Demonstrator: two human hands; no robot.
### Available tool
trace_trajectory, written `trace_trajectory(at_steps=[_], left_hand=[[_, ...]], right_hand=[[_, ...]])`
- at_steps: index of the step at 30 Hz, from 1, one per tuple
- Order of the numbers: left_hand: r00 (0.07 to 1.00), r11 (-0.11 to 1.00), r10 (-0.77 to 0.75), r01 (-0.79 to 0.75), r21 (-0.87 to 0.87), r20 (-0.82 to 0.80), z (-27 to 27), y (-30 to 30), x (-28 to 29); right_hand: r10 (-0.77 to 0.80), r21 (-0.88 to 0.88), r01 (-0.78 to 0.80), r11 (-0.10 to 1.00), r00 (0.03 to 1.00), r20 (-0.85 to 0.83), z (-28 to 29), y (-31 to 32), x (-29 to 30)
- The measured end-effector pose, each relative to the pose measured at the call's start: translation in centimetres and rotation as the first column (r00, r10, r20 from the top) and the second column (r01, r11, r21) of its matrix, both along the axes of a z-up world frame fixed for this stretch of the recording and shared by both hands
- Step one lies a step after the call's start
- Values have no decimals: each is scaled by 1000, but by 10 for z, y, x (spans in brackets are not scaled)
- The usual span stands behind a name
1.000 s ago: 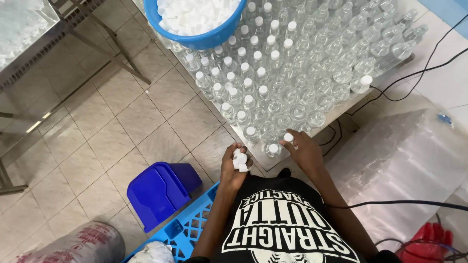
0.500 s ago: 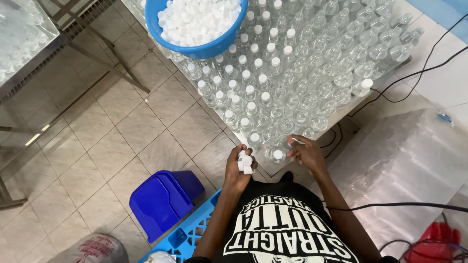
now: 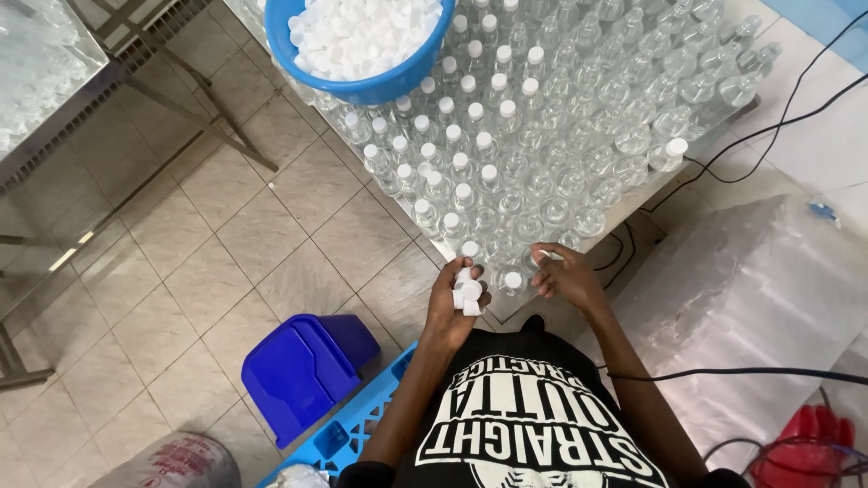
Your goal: Placing plastic caps onto the tops of water bottles arranged in a grid on a table
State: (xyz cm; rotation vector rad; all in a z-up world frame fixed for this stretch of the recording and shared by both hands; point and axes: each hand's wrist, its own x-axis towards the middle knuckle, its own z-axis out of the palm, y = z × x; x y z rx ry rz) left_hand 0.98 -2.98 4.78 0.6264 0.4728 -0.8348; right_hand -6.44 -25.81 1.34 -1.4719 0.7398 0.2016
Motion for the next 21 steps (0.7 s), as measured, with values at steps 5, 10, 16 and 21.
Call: trace_trajectory(at_steps=[5,10,16,21], left_hand=[[999,996,11,-15,-84,-48,-15,-15,4],[1000,999,-4,3,-53,-6,-5,-29,1],[1000,998,12,-12,54,-11,-4,-33,-9],[999,993,-34,29,116,41,-6,-31,-8]], right_hand=[[79,-191,-85,978,996,-39,61,9,-6],[268,-368,-153,917,920,286,98,34,-10],[429,-499,-229,836,840,333,96,46,-9],[379,-439,-227,870,875,300,96,41,-7]])
